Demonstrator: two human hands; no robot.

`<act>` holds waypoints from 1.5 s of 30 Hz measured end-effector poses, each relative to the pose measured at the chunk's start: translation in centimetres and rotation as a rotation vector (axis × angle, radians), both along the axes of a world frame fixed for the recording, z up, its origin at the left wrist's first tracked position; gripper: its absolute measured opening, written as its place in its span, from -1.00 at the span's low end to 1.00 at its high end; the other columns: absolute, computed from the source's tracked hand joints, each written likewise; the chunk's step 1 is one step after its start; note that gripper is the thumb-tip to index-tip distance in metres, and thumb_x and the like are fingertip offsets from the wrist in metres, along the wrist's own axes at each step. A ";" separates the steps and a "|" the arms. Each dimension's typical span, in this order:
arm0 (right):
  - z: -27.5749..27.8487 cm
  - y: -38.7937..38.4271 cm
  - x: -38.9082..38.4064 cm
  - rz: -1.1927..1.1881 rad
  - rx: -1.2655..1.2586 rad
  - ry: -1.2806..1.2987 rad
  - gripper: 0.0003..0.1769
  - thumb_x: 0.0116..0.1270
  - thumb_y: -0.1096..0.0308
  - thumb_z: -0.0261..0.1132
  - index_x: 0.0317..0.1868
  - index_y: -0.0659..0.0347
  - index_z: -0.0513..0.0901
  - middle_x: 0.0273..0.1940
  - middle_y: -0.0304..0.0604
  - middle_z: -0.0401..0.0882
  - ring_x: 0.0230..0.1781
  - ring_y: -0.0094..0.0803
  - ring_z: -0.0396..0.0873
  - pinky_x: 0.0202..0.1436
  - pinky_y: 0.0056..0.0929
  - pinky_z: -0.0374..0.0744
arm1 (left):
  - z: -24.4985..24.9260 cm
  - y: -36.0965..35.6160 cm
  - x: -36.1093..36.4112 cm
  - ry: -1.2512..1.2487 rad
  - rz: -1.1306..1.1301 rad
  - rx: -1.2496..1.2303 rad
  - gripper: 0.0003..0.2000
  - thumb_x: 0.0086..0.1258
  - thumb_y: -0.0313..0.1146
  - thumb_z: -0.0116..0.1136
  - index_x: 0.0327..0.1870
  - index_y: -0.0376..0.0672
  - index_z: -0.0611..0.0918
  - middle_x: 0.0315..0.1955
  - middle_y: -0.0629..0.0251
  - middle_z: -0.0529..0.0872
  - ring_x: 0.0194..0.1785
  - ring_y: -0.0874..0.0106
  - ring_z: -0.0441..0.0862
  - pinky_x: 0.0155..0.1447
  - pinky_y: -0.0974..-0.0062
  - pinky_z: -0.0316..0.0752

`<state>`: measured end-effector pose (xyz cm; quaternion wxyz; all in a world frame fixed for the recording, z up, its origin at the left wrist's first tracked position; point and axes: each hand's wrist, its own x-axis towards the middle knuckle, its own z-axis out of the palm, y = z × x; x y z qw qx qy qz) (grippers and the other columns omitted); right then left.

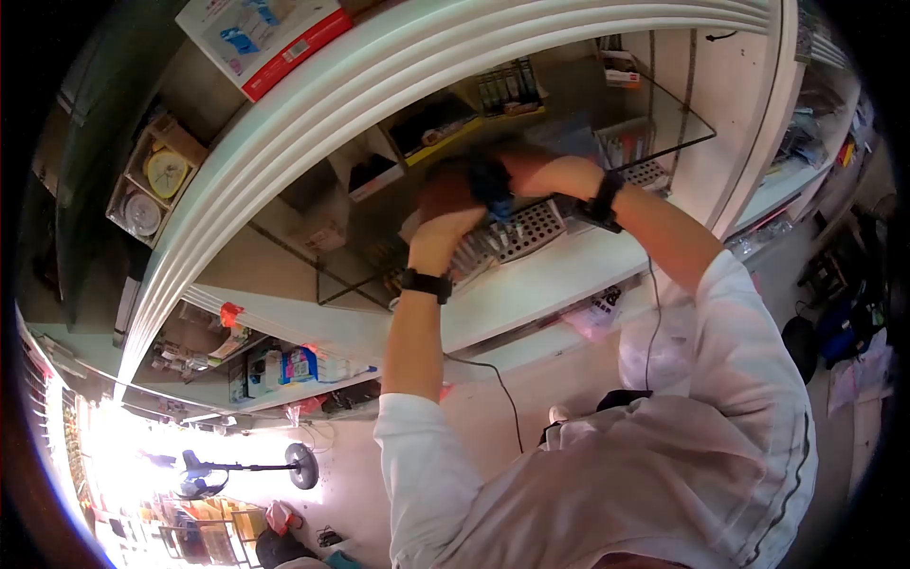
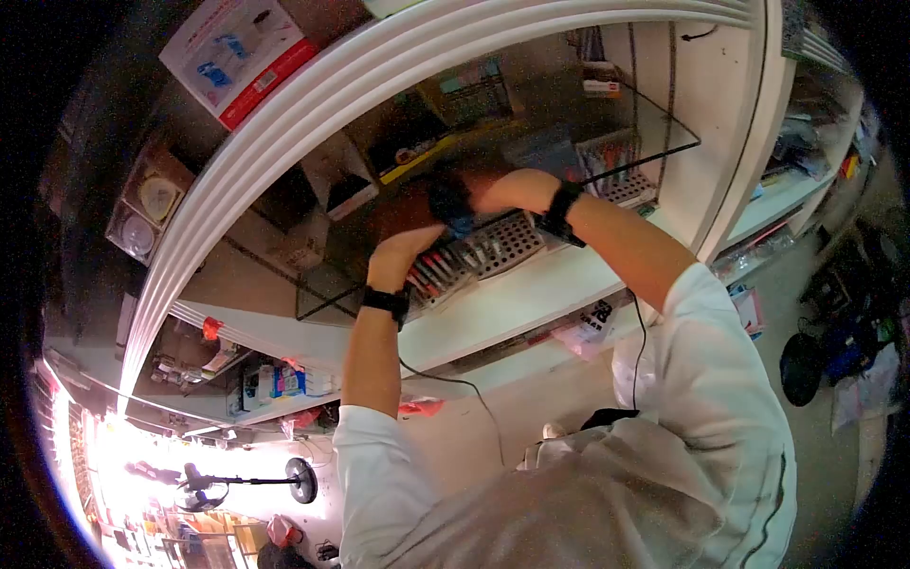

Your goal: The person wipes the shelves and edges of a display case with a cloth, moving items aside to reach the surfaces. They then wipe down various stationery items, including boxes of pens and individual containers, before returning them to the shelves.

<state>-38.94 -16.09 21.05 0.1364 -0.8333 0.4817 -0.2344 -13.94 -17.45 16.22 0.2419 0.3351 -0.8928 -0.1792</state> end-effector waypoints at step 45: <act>-19.9 24.4 -20.4 -0.480 -0.133 -0.646 -0.23 -0.07 0.84 0.05 0.24 0.19 0.57 0.29 0.18 0.42 0.33 0.15 0.39 0.42 -0.14 0.37 | -13.7 16.2 -29.7 0.033 -0.041 -0.276 -0.58 -0.05 -0.15 0.38 -0.19 -0.14 0.56 -0.25 0.13 0.68 -0.11 0.08 0.65 -0.09 0.20 0.59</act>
